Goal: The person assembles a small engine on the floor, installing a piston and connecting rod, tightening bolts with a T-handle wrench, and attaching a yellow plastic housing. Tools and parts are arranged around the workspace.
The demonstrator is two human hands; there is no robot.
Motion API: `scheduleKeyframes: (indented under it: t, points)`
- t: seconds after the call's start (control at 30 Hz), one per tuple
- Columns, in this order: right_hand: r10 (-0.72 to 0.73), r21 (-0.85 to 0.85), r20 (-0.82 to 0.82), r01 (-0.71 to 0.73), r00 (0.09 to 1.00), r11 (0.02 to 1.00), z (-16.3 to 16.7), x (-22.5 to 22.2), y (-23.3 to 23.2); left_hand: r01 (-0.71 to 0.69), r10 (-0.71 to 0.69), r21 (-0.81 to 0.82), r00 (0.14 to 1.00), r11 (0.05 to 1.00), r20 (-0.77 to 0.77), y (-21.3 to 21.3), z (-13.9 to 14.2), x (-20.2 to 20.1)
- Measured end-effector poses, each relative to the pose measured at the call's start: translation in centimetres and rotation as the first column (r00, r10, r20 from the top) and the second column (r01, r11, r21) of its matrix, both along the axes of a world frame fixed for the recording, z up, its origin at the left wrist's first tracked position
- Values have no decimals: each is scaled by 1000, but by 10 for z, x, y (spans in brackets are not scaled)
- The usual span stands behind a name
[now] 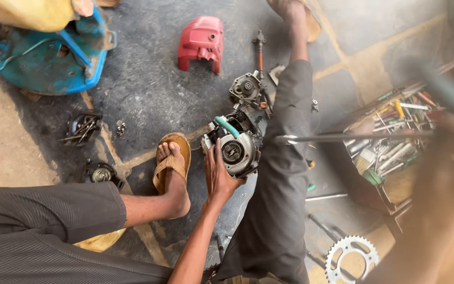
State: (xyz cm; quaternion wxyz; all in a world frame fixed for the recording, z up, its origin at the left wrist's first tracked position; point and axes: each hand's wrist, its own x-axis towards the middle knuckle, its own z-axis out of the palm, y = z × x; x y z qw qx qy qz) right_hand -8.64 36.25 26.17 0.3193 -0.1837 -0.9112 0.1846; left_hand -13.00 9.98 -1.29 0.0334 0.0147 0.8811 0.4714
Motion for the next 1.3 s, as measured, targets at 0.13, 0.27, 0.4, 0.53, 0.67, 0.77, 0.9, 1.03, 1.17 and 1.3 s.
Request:
scheduleKeyframes:
  t: [0.13,0.27,0.4,0.53,0.67,0.77,0.9,1.03,1.17,1.3]
  points:
    - [-368,-227,-83,342,926,912,-54,50,32,9,-11,14,995,1000,104,-18,-2,0]
    - [-691,-502,-107,561,715,659,-116,95,56,39,-39,0,990,999,137,-27,-6,0]
    - [-852,-690,-47,600,522,406,-170,126,65,92,-78,-57,974,994,213,-35,-8,-7]
    - [-907,-769,57,598,417,226,-204,146,71,147,-107,-105,943,984,314,-40,-11,-18]
    - [-878,-799,88,560,471,221,-235,156,71,169,-129,-93,934,981,333,-50,-12,-22]
    - [-786,-878,41,397,617,267,-258,162,68,185,-150,-64,919,981,365,-58,-13,-26]
    - [-754,-957,100,270,649,106,-284,158,68,184,-175,4,928,983,330,-68,-11,-29]
    - [-794,-919,271,391,545,-46,-299,143,63,208,-202,22,911,978,360,-74,-9,-36]
    - [-785,-897,309,440,537,-52,-307,125,40,248,-252,58,904,967,345,-82,-6,-42]
    - [-773,-849,427,502,469,-164,-311,105,21,261,-270,76,891,962,365,-90,-7,-44]
